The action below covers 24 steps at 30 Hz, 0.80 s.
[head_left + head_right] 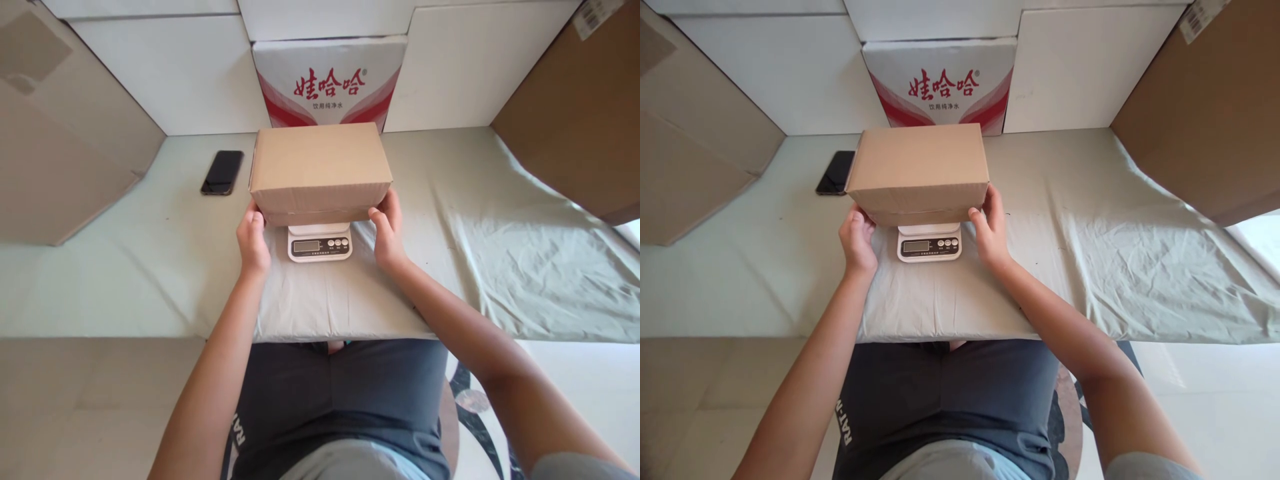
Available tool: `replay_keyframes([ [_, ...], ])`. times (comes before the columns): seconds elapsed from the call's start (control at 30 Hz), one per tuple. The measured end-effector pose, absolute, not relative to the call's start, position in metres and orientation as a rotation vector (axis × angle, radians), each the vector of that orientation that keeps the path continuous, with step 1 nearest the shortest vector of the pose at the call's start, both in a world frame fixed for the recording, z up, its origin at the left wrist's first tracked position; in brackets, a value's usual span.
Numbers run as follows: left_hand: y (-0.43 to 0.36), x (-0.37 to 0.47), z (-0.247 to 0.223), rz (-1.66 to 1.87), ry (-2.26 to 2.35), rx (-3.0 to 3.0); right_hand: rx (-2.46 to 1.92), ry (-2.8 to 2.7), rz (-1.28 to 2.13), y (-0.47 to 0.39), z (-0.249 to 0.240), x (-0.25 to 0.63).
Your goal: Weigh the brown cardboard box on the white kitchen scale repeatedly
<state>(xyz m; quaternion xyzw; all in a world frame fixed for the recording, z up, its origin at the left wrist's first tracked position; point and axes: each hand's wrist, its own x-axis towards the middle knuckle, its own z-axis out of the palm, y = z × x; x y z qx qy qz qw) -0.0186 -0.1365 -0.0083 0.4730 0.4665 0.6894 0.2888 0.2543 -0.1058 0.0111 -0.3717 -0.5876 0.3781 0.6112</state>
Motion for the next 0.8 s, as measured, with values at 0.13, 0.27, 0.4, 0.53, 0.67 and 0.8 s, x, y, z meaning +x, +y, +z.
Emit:
replay_keyframes([
  [0.13,-0.138,-0.02,-0.011,1.84,1.3,1.266,-0.855,-1.349,0.929,-0.112,0.023,0.25],
  [0.27,-0.138,-0.021,-0.013,1.831,1.314,1.262,-0.855,-1.344,0.948,-0.115,0.025,0.246],
  [0.4,-0.142,-0.017,-0.003,1.821,1.247,1.221,-0.836,-1.361,0.931,-0.112,0.022,0.246],
  [0.53,-0.141,-0.016,0.032,1.782,1.034,1.168,-0.796,-1.346,0.82,-0.095,0.028,0.251],
  [0.67,-0.107,-0.026,0.06,1.753,0.954,1.213,-0.744,-1.353,0.749,-0.057,0.036,0.249],
  [0.8,-0.043,-0.031,0.044,1.8,0.924,1.263,-0.773,-1.323,0.731,-0.009,0.03,0.232],
])
